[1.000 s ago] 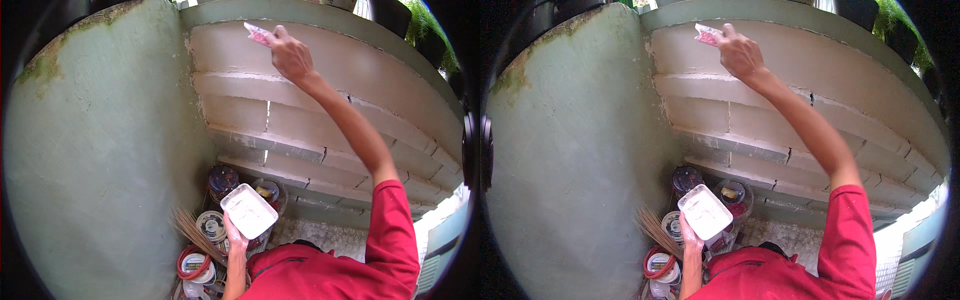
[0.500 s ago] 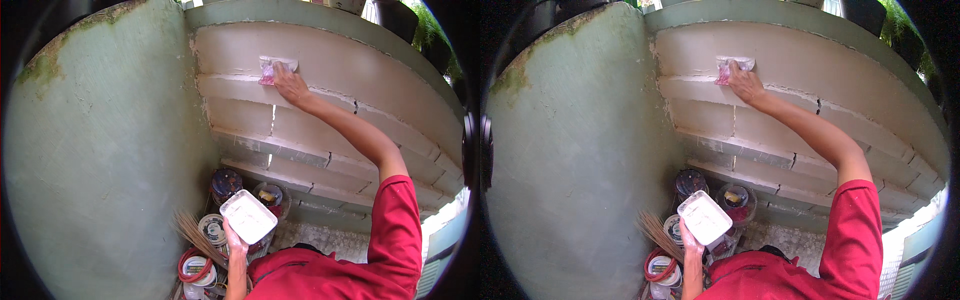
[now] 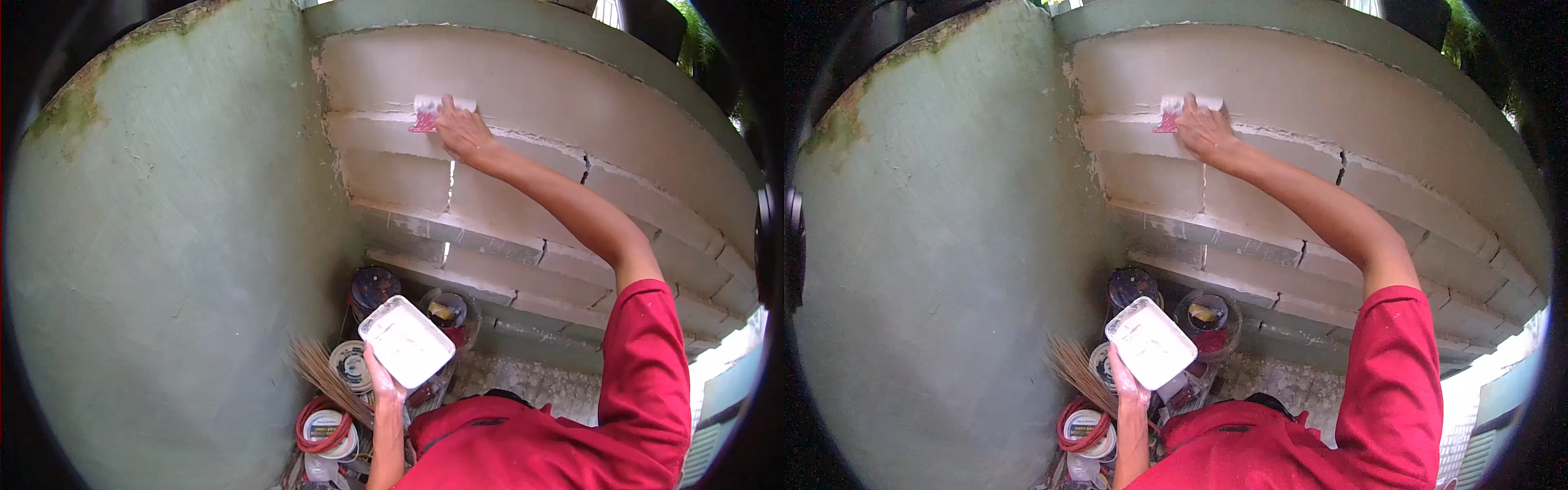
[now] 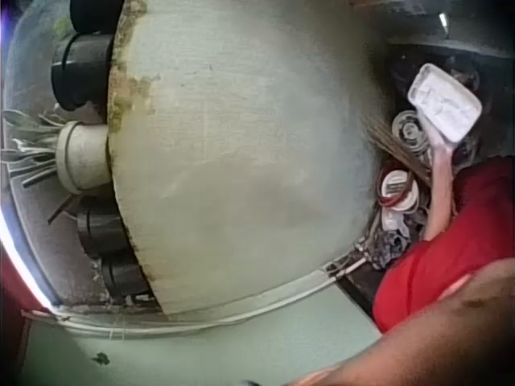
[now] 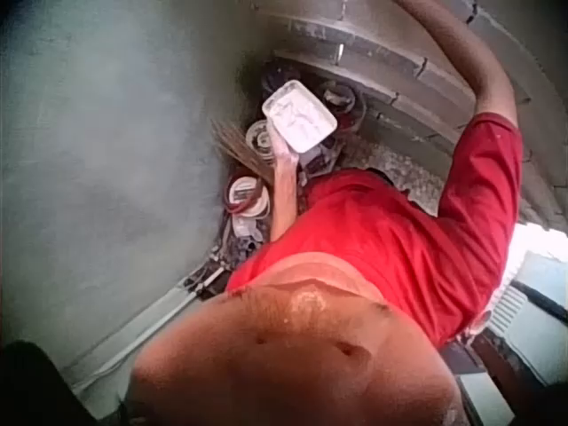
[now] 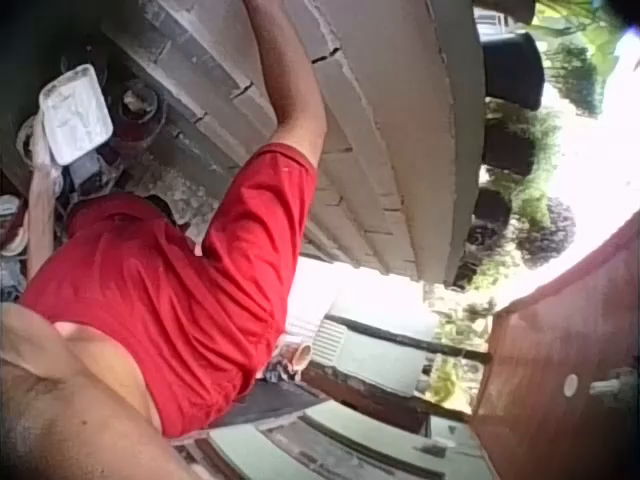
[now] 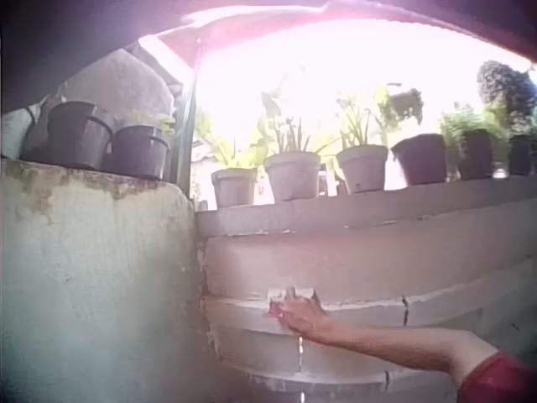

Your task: Patching a crack in an outdoor masonry wall using a small scraper and filler.

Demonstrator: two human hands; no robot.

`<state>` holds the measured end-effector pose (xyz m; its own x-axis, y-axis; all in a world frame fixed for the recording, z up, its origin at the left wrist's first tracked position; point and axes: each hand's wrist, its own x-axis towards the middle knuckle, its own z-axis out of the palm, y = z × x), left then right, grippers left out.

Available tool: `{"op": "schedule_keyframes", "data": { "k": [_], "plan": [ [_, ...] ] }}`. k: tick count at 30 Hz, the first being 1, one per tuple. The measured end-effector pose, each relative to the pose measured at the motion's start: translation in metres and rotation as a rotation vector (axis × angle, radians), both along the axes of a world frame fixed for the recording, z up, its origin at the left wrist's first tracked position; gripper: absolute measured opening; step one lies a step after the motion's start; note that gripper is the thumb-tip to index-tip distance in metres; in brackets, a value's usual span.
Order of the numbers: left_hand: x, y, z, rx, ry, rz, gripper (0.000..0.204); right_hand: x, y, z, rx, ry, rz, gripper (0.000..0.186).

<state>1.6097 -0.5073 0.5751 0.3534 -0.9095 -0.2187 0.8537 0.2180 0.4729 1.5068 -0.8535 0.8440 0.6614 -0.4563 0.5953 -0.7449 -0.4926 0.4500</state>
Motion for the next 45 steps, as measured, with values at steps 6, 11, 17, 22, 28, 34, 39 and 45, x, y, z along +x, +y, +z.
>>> {"op": "schedule_keyframes", "data": {
  "k": [6,11,17,22,28,34,39,45],
  "plan": [
    [-0.004,0.010,0.007,0.034,-0.016,0.008,0.059,0.012,0.010,0.064,-0.255,-0.149,0.099,0.017],
    [-0.003,0.009,-0.002,0.048,-0.016,0.032,0.057,-0.008,-0.007,0.026,-0.130,-0.037,-0.085,0.015],
    [0.003,0.022,-0.008,0.042,0.021,0.047,0.060,-0.007,0.033,0.016,0.188,-0.101,-0.053,0.015],
    [0.006,0.020,-0.011,0.029,-0.004,0.008,0.061,-0.014,0.033,0.054,-0.036,-0.317,0.107,0.015],
    [-0.006,0.009,0.013,0.041,0.008,-0.021,0.056,-0.028,0.012,-0.003,0.067,-0.087,-0.098,0.024],
    [-0.001,0.009,0.005,0.081,-0.070,-0.045,0.061,-0.038,0.076,0.047,0.147,-0.639,0.015,0.018],
    [0.002,0.003,0.009,0.049,-0.052,-0.051,0.058,-0.052,0.050,0.052,-0.022,-0.981,-0.074,0.022],
    [0.009,0.003,0.005,0.051,-0.044,-0.019,0.056,0.009,0.018,0.038,-0.017,-1.002,-0.055,0.024]
  ]
}}
